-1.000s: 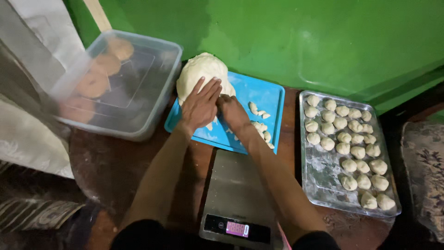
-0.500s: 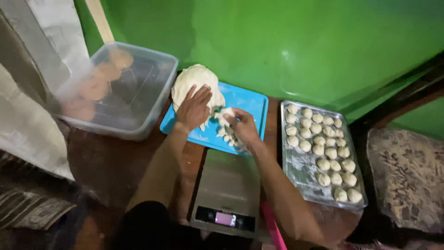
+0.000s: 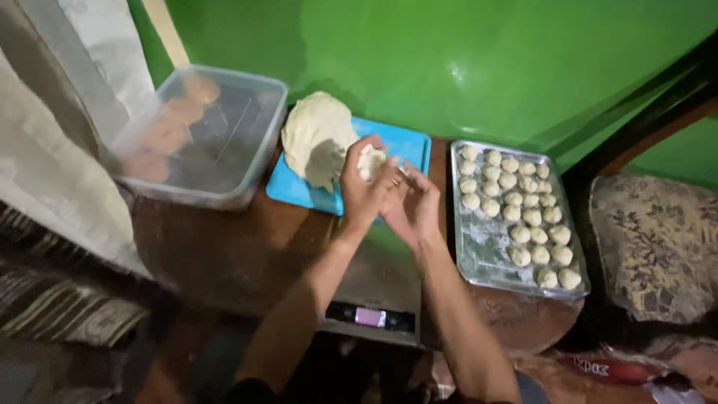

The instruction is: The person portions out dough by hand, weighs each piece on a digital scale, rolls it into a ball between their palms, and places the resulting balls onto a metal tray.

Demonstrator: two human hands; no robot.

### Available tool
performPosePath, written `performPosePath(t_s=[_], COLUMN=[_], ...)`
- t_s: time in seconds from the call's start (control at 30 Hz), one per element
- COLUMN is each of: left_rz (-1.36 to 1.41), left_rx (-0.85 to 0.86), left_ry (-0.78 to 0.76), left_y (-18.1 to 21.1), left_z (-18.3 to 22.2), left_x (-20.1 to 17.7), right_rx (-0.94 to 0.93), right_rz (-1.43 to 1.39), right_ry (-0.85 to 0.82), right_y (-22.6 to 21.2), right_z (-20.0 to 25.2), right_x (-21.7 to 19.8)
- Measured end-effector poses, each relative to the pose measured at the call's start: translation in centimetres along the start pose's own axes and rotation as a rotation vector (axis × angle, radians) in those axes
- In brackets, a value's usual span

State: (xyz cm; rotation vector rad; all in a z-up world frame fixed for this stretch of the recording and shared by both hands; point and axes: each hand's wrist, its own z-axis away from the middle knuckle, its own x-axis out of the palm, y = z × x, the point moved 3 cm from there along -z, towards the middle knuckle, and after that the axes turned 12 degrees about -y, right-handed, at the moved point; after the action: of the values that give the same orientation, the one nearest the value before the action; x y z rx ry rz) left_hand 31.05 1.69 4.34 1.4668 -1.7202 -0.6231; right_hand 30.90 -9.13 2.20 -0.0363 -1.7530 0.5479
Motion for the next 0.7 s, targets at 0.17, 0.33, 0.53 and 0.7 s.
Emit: performPosePath(t_s=[0.17, 0.33, 0.53, 0.7], left_rz=[-0.325, 0.037, 0.043, -0.276], left_rx=[0.024, -0.423, -0.413, -0.135], left_ry=[0.103, 0.404, 0.299, -0.216], left_y=[-0.8, -2.2, 8.4, 9.9], left_z=[3.6, 7.7, 12.0, 14.2], left_x=[-0.8, -0.9, 0.8, 1.6], right_rx=[0.08, 0.08, -0.203, 0.104], right_rz=[0.336, 1.087, 1.249, 0.752], right_ry=[0.059, 0.046, 0.694, 0.441], right_y=[2.3, 4.8, 4.2, 4.7], right_z=[7.0, 10.6, 11.8, 10.4], right_x=[3.1, 1.8, 8.0, 1.7])
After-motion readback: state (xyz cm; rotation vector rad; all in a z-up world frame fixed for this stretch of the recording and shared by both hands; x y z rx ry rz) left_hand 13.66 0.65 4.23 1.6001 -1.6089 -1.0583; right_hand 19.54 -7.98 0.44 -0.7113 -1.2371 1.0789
